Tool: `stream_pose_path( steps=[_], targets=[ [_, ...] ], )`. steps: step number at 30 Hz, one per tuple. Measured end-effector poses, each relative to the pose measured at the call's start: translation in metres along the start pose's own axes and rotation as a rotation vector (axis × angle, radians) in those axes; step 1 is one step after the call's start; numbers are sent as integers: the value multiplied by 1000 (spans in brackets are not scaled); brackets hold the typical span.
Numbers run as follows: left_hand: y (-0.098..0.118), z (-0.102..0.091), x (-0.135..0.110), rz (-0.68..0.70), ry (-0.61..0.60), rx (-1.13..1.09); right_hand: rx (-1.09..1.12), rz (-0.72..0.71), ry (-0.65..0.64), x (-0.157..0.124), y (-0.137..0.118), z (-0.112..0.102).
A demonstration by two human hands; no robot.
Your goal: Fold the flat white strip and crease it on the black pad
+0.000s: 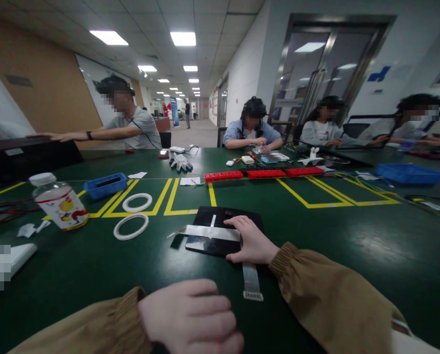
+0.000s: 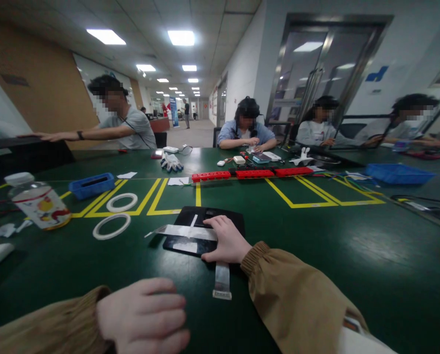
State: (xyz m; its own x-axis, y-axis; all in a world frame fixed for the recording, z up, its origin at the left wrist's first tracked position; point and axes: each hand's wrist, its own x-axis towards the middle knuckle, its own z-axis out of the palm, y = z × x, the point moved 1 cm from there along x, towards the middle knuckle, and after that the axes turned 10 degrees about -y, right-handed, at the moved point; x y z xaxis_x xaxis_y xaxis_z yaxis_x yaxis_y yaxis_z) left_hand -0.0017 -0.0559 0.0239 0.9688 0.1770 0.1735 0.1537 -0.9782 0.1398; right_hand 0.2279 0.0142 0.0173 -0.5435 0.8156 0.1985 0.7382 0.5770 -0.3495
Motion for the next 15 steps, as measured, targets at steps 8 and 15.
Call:
stream_pose_path(
  steps=[8,15],
  targets=[
    [-20,2,28,-115,-176,-36,-167,262,265,-10,44,-31],
    [-17,0,21,-145,-163,-79,-396,837,349,-57,127,-73]
  ],
)
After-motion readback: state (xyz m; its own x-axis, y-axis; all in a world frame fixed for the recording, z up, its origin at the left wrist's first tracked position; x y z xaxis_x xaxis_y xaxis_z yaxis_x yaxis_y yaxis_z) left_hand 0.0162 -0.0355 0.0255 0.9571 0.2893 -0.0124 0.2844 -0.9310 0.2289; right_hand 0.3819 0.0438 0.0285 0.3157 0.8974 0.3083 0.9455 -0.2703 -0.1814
